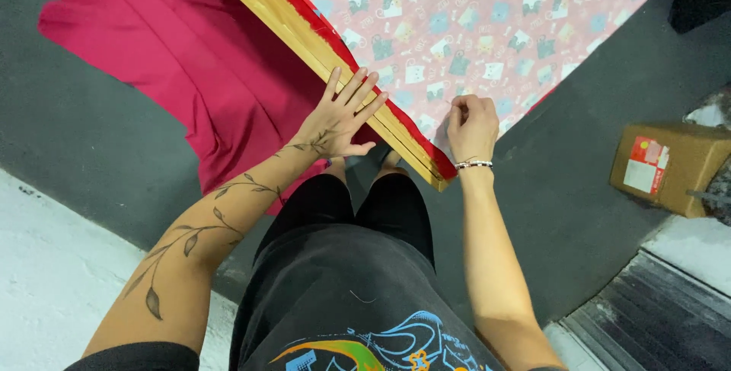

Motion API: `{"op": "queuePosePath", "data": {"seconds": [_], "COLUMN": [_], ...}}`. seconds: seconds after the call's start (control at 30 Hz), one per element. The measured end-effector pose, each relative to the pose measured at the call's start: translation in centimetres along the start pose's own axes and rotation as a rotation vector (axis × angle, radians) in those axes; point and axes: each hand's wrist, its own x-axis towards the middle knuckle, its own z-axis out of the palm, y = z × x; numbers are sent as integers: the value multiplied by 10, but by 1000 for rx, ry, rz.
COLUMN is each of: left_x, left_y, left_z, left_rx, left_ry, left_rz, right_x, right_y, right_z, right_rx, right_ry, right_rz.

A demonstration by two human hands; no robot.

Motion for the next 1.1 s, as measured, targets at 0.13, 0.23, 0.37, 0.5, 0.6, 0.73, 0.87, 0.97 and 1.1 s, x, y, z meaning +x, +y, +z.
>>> {"op": "queuePosePath", "data": {"seconds": [0.13, 0.23, 0.37, 0.5, 0.6, 0.73, 0.87, 0.97, 1.1], "left_x": [0, 1, 4, 6, 8, 10, 5, 4, 3], "left_y": [0, -1, -3, -15, -28, -29, -32, -34, -35], "left_z": [4, 6, -1, 0, 9, -19, -8, -5, -3], "left_rx": [0, -24, -45, -108, -82, 60, 18, -47, -88], "left_ry": [63, 114, 162, 200, 193, 74, 96, 138, 167], "left_rz": [-5, 4, 19, 47, 36, -115, -110, -106, -118], "right_x": [12, 16, 25, 33, 37, 39, 41, 39, 38], "right_y": [-56, -95, -101, -97, -94, -101, -98, -98, -101], "right_z": [1, 20, 48, 60, 69, 62, 64, 58, 54], "right_rx": [126, 446, 364, 234, 204, 244, 260, 298, 312], "right_ry": [28, -91, -259, -321, -334, -360, -365, -371, -383], "right_rz": [-39, 17, 146, 222, 255, 292, 317, 315, 318]}}
